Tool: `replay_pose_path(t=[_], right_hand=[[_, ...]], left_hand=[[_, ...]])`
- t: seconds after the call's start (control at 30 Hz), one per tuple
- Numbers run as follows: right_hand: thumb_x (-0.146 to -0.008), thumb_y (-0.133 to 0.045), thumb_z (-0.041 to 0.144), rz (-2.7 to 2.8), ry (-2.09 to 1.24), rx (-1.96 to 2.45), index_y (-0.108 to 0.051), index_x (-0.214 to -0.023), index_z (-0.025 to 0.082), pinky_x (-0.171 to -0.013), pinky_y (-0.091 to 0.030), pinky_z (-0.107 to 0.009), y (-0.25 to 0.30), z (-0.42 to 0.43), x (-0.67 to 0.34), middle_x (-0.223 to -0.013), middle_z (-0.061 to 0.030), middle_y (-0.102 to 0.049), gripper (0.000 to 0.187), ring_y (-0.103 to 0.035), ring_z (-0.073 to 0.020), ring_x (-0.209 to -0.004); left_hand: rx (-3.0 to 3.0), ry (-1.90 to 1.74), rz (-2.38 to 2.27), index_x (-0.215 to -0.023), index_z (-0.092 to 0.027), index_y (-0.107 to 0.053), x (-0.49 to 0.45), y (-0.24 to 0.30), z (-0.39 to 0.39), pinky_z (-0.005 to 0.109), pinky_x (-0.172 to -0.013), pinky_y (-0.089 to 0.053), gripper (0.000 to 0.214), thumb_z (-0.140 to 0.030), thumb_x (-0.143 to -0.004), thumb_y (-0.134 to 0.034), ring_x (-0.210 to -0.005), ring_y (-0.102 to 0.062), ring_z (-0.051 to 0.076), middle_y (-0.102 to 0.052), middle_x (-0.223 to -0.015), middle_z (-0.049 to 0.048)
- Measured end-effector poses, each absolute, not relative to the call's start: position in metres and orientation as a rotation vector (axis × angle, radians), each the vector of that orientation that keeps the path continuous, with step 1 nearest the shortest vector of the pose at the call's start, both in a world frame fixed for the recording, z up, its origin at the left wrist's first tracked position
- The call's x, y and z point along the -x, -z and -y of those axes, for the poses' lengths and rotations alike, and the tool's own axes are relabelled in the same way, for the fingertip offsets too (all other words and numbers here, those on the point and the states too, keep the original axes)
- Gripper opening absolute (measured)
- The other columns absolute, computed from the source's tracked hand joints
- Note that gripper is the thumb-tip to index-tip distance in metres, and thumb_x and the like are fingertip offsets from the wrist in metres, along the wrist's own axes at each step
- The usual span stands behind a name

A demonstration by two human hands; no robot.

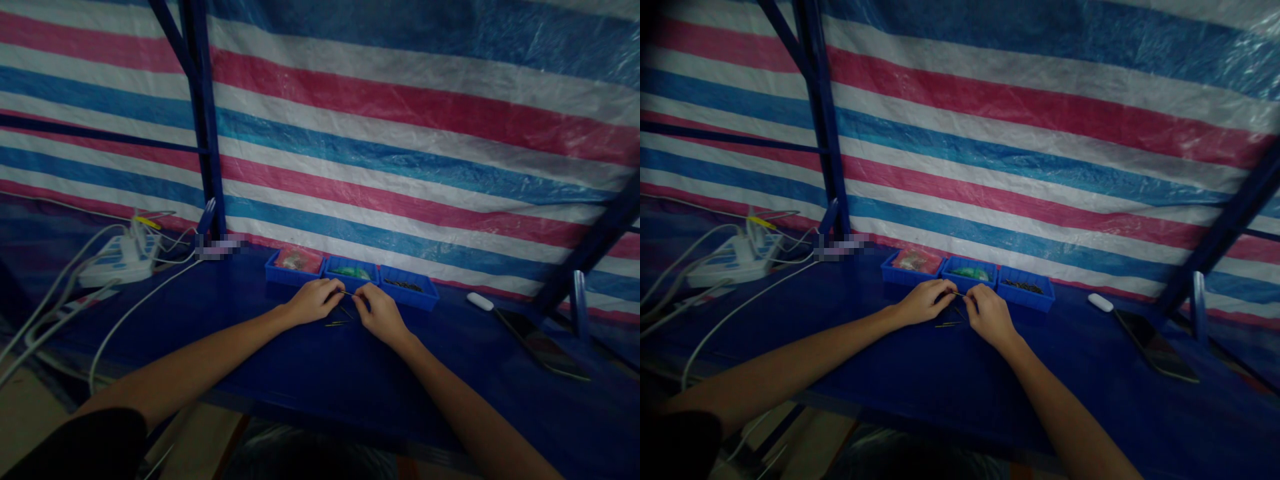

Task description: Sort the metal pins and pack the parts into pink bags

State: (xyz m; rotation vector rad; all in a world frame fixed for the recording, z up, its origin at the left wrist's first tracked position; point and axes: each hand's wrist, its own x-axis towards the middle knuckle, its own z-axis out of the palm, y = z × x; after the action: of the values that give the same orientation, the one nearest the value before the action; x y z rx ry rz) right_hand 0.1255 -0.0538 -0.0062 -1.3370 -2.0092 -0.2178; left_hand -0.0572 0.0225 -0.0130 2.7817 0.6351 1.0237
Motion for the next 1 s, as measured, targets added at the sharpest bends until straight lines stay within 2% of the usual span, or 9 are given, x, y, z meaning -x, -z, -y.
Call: replay_pose_path(t=[0.17,0.43,0.7,1.0], right_hand=[[-0.092,-0.039,0.023,2.012,0.231,1.326,-0.053,-0.077,0.02,-0.07,-0.042,-0.028,0.0058,0.0536,-0.1259,-0.078,-0.0045,-0.059,0.02,-0.057,-0.0174,-0.074],[-0.093,-0.037,0.023,2.036,0.217,1.302,-0.051,-0.075,0.021,-0.069,-0.042,-0.028,0.0063,0.0531,-0.1262,-0.075,-0.004,-0.058,0.022,-0.056,-0.0171,-0.074],[-0.087,-0.049,0.027,1.998,0.168,1.313,-0.055,-0.094,0.019,-0.068,-0.044,-0.028,0.0061,0.0539,-0.1256,-0.077,-0.0033,-0.059,0.012,-0.058,-0.0177,-0.073],[-0.088,-0.044,0.023,2.032,0.178,1.292,-0.056,-0.083,0.02,-0.068,-0.044,-0.028,0.0038,0.0544,-0.1254,-0.079,-0.0042,-0.06,0.013,-0.057,-0.0172,-0.073]], left_hand=[[-2.701,-1.096,-0.631,-0.102,-0.018,-0.053,0.0576,0.0115,-0.0214,0.028,-0.07,-0.047,0.017,-0.026,-0.088,-0.047,-0.074,-0.061,0.015,-0.062,-0.08,0.0017],[-2.729,-1.142,-0.601,-0.094,-0.018,-0.054,0.058,0.0097,-0.0201,0.026,-0.067,-0.046,0.012,-0.025,-0.088,-0.046,-0.071,-0.059,0.014,-0.061,-0.079,0.0017],[-2.752,-1.134,-0.618,-0.09,-0.018,-0.055,0.0583,0.009,-0.0192,0.027,-0.07,-0.046,0.015,-0.026,-0.09,-0.042,-0.075,-0.059,0.015,-0.061,-0.081,0.0027],[-2.808,-1.041,-0.665,-0.084,-0.017,-0.055,0.0584,0.0073,-0.0173,0.027,-0.07,-0.044,0.023,-0.028,-0.093,-0.037,-0.073,-0.057,0.015,-0.06,-0.078,0.0035]])
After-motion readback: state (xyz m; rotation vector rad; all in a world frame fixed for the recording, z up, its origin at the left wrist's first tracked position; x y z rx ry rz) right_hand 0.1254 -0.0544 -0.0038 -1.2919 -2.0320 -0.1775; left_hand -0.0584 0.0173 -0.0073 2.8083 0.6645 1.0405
